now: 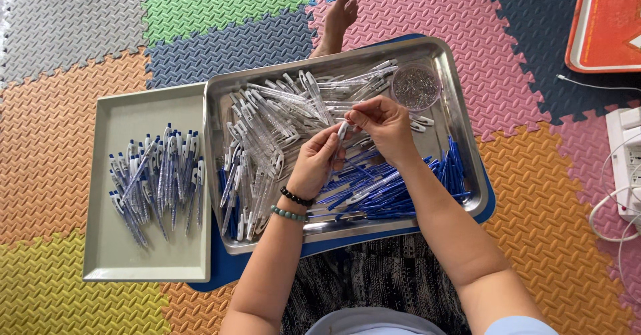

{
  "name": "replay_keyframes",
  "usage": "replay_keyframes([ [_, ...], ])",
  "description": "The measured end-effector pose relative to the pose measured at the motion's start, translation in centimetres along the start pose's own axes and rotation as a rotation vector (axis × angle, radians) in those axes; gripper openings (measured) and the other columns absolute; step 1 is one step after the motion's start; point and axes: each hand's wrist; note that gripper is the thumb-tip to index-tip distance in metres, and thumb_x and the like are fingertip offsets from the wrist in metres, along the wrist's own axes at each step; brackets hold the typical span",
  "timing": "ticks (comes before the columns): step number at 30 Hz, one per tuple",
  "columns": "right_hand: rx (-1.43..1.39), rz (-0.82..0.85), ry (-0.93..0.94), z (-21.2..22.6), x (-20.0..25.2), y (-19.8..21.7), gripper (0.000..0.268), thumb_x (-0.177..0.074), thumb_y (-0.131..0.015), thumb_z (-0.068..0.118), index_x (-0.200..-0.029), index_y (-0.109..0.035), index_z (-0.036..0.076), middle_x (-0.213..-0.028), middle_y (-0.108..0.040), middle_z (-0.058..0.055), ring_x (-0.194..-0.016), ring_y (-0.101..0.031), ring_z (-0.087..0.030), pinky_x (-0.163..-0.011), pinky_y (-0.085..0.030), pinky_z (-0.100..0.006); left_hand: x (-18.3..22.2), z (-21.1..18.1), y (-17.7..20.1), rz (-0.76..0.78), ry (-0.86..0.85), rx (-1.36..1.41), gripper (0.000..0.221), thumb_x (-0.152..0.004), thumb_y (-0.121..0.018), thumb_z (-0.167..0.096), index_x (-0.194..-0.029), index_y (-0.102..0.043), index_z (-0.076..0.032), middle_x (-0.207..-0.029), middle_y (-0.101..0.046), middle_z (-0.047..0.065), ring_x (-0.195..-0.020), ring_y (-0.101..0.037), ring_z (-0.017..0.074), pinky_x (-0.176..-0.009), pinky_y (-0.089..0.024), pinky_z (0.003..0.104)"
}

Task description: The person assembles pens by inserting ink refills into plastic barrels and attaching the components by hand while sorting them on a metal tray.

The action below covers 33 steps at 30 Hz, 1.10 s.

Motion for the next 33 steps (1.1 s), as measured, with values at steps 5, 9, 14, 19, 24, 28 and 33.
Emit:
replay_keyframes([
  [5,0.045,0.032,-0.003,0.1,0.3,0.1,0.016,-0.091,-0.083,0.006,-0.099,-0.072,-0.001,-0.086,-0.077,-0.016,-0.078,-0.075,-0.014,-0.065,-0.063,-0.024,-0.2,0.6,0.7,0.007,0.033,0.029,0.033,-0.108,-0.056,-0.017,-0.137,-0.062,-0.003,-0.110,-0.071,0.019,-0.072,-0.060,0.0144,-0.052,-0.045,0.022],
  [9,0.106,0.072,0.012,-0.6,0.2,0.7,0.014,-0.092,-0.083,0.009,-0.100,-0.075,-0.001,-0.087,-0.077,-0.015,-0.079,-0.074,-0.013,-0.065,-0.062,-0.025,-0.2,0.2,1.0,0.020,0.099,0.119,0.033,-0.105,-0.057,-0.013,-0.136,-0.063,-0.003,-0.109,-0.072,0.021,-0.075,-0.063,0.0160,-0.055,-0.046,0.023],
  [14,0.147,0.103,0.011,-0.7,0.2,0.8,0.013,-0.095,-0.081,0.012,-0.100,-0.076,0.001,-0.086,-0.078,-0.012,-0.079,-0.072,-0.010,-0.066,-0.060,-0.022,0.0,0.0,1.1,0.025,0.107,0.136,0.034,-0.105,-0.056,-0.013,-0.137,-0.062,-0.002,-0.110,-0.072,0.022,-0.077,-0.064,0.0171,-0.057,-0.047,0.024],
  [19,0.180,0.113,0.015,-0.3,0.0,0.7,0.015,-0.097,-0.079,0.014,-0.101,-0.078,0.000,-0.079,-0.075,-0.013,-0.071,-0.069,-0.010,-0.062,-0.059,-0.023,0.0,0.0,0.9,0.009,0.103,0.138,0.035,-0.105,-0.057,-0.012,-0.137,-0.061,0.000,-0.111,-0.072,0.022,-0.077,-0.066,0.0166,-0.058,-0.050,0.025],
  [24,0.157,0.092,-0.016,-0.4,-0.1,0.5,0.017,-0.096,-0.080,0.015,-0.102,-0.078,-0.001,-0.074,-0.073,-0.012,-0.063,-0.067,-0.009,-0.058,-0.058,-0.022,-0.2,0.3,0.8,0.001,0.088,0.126,0.034,-0.104,-0.059,-0.012,-0.136,-0.062,0.000,-0.110,-0.071,0.021,-0.076,-0.065,0.0177,-0.057,-0.050,0.026],
  [28,0.167,0.099,-0.011,0.0,-0.2,0.8,0.017,-0.097,-0.080,0.014,-0.103,-0.077,-0.002,-0.074,-0.073,-0.012,-0.063,-0.067,-0.009,-0.058,-0.058,-0.022,-0.7,0.7,1.0,-0.006,0.076,0.136,0.034,-0.104,-0.058,-0.011,-0.136,-0.062,0.001,-0.109,-0.071,0.022,-0.076,-0.065,0.0180,-0.056,-0.051,0.027],
  [33,0.202,0.071,-0.013,1.5,-0.2,0.5,0.019,-0.099,-0.078,0.015,-0.105,-0.076,-0.003,-0.081,-0.075,-0.014,-0.073,-0.072,-0.013,-0.061,-0.060,-0.023,-1.1,1.0,1.3,0.000,0.058,0.125,0.032,-0.104,-0.060,-0.011,-0.134,-0.064,0.000,-0.107,-0.072,0.022,-0.076,-0.069,0.0194,-0.056,-0.053,0.028],
])
Point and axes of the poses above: each hand's wrist, its own x-axis away from the middle knuckle, its own y-axis out of the back of the hand, z = x × y
